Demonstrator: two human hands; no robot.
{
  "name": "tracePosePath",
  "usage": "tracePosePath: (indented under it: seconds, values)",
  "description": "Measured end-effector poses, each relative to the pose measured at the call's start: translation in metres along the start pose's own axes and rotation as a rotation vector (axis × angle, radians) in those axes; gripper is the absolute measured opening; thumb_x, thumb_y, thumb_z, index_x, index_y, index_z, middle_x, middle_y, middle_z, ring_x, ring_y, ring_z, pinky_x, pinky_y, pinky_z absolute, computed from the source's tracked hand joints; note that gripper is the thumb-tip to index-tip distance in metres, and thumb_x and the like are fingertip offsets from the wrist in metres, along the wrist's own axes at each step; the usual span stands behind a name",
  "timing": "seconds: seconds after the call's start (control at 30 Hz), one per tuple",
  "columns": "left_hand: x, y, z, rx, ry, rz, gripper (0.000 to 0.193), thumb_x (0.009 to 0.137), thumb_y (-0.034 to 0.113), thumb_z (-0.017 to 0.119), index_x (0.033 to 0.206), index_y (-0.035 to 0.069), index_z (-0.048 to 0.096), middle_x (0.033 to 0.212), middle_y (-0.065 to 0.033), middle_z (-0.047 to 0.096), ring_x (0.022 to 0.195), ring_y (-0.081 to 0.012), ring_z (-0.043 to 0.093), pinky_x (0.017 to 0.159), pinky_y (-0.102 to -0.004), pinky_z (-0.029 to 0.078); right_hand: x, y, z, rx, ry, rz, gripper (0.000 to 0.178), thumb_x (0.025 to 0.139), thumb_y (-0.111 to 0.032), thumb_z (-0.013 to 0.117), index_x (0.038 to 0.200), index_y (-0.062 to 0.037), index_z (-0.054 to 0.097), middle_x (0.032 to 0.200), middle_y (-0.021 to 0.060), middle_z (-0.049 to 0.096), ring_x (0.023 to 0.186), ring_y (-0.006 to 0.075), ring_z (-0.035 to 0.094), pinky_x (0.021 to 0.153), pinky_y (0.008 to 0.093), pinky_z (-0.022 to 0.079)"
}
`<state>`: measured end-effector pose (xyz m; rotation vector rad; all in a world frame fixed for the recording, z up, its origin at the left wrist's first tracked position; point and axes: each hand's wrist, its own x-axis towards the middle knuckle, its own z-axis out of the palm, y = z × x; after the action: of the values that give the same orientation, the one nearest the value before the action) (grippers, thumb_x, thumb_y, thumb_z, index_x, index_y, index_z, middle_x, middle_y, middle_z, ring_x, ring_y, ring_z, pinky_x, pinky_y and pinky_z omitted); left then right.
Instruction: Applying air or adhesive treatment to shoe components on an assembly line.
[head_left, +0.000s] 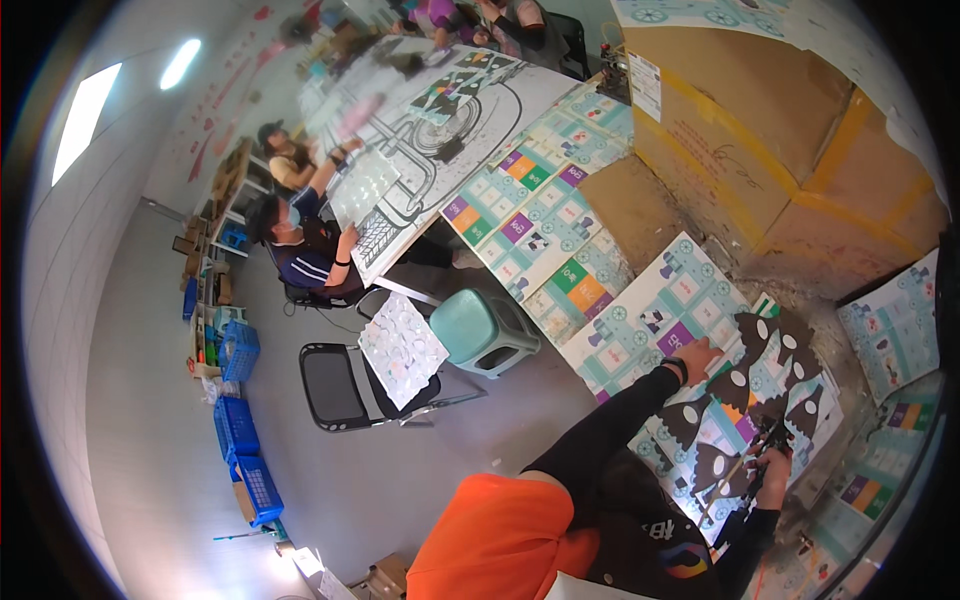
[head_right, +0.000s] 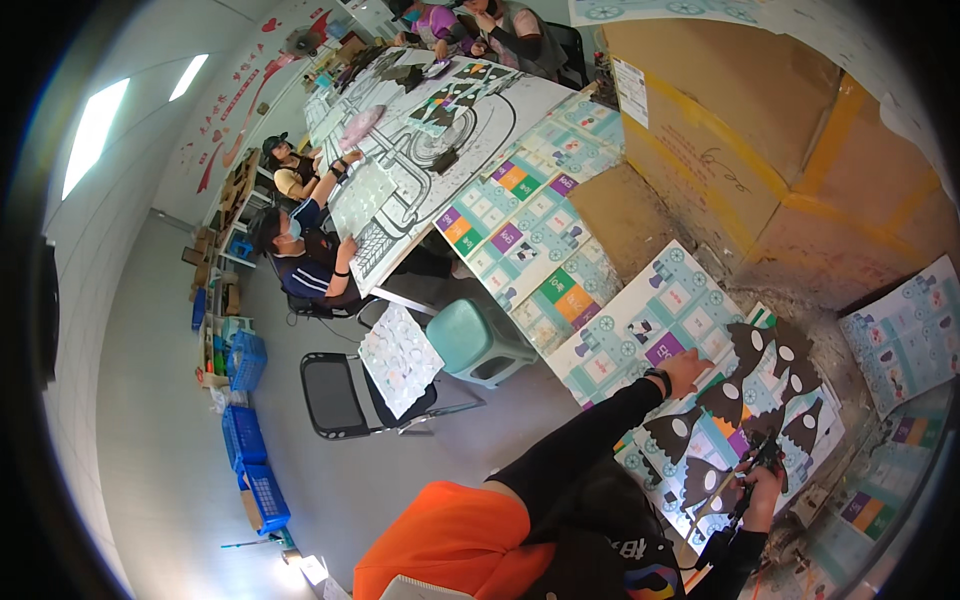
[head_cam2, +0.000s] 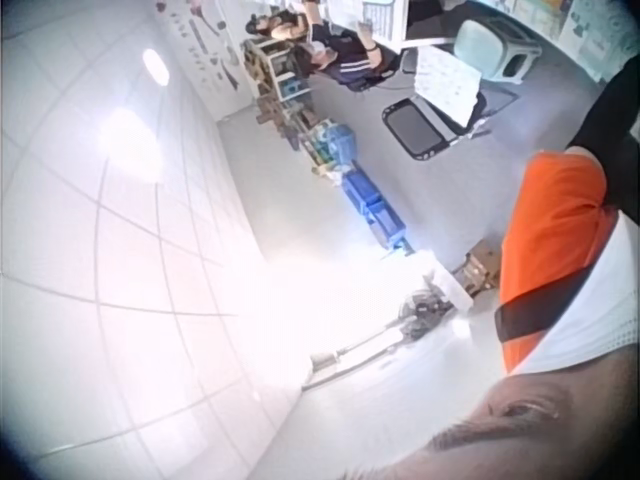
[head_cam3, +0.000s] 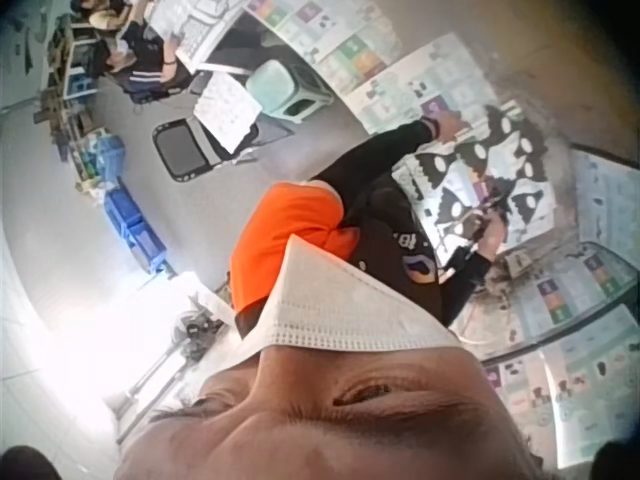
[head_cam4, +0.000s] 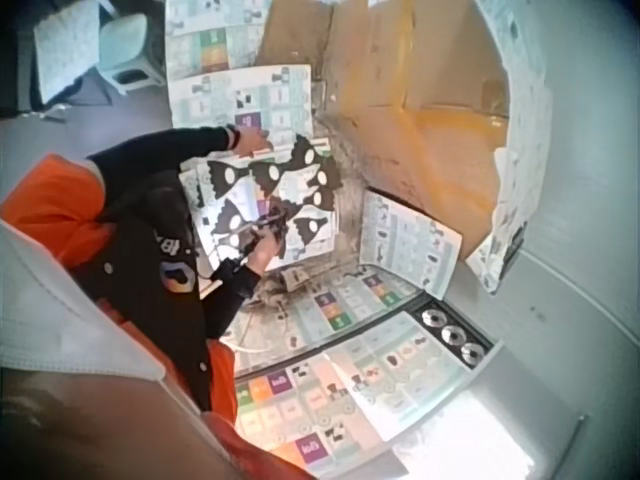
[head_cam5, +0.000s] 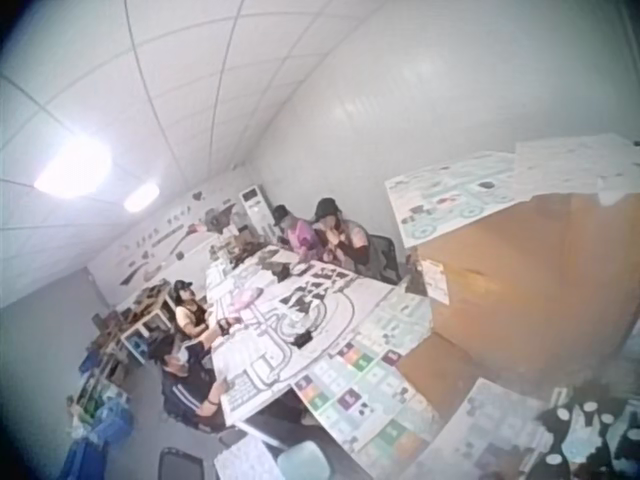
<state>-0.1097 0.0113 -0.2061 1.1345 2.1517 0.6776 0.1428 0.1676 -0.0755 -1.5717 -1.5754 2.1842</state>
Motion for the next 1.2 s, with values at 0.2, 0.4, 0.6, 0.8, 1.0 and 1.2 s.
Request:
tracePosePath:
  seconds: [0.2, 0.4, 0.6, 0.8, 1.0, 1.2]
  values:
    - [0.002, -0.004, -0.001, 0.013, 0.014, -0.005, 0.065, 0.072, 0.014, 0.077, 0.131, 0.018, 0.050, 0.119, -0.0203, 0.049, 0.112, -0.0407, 0.052, 0.091, -0.0463, 0.047, 0.009, -0.001, 0.003, 0.040, -0.008, -0.018, 0.040, 0.063, -0.003, 0.045, 0.102, -0.0013, 0.055, 0.072, 0.0139, 0.060, 0.043, 0.0253, 0.055, 0.032, 0.0284, 0.037]
    - [0.004, -0.001, 0.002, 0.004, -0.015, 0.004, 0.066, 0.076, 0.017, 0.076, 0.136, 0.018, 0.048, 0.117, -0.0198, 0.050, 0.113, -0.0391, 0.051, 0.094, -0.0446, 0.045, 0.007, -0.002, -0.003, -0.013, -0.016, -0.010, 0.037, 0.065, -0.003, 0.045, 0.099, -0.0052, 0.058, 0.073, 0.0101, 0.064, 0.046, 0.0207, 0.058, 0.035, 0.0268, 0.038]
    - [0.007, 0.006, 0.002, -0.006, 0.001, -0.016, 0.066, 0.072, 0.015, 0.077, 0.133, 0.019, 0.050, 0.119, -0.0191, 0.049, 0.114, -0.0392, 0.052, 0.092, -0.0461, 0.047, 0.006, -0.005, -0.006, 0.011, -0.021, -0.027, 0.038, 0.064, -0.004, 0.045, 0.100, -0.0032, 0.057, 0.073, 0.0105, 0.064, 0.046, 0.0205, 0.057, 0.035, 0.0272, 0.039]
    - [0.017, 0.009, -0.001, -0.013, -0.015, -0.014, 0.065, 0.073, 0.015, 0.076, 0.132, 0.019, 0.051, 0.119, -0.0189, 0.049, 0.114, -0.0394, 0.052, 0.092, -0.0463, 0.047, 0.007, -0.013, -0.005, 0.015, 0.008, -0.021, 0.039, 0.063, -0.003, 0.045, 0.100, -0.0018, 0.057, 0.073, 0.0102, 0.064, 0.047, 0.0209, 0.058, 0.035, 0.0274, 0.039]
    - [0.022, -0.003, -0.001, -0.027, -0.011, -0.011, 0.066, 0.072, 0.015, 0.076, 0.133, 0.018, 0.050, 0.118, -0.0202, 0.049, 0.114, -0.0400, 0.051, 0.094, -0.0463, 0.046, 0.020, -0.019, -0.006, -0.001, -0.021, 0.005, 0.040, 0.063, -0.003, 0.045, 0.101, -0.0020, 0.057, 0.073, 0.0106, 0.063, 0.046, 0.0213, 0.057, 0.035, 0.0277, 0.038]
    - [0.047, 0.009, 0.052, 0.023, -0.143, 0.062, 0.062, 0.076, 0.022, 0.074, 0.133, 0.015, 0.049, 0.117, -0.0195, 0.052, 0.108, -0.0384, 0.053, 0.092, -0.0456, 0.045, 0.012, 0.011, -0.035, 0.083, 0.144, 0.052, 0.043, 0.063, -0.002, 0.045, 0.104, -0.0018, 0.057, 0.073, 0.0115, 0.063, 0.046, 0.0236, 0.057, 0.035, 0.0273, 0.038]
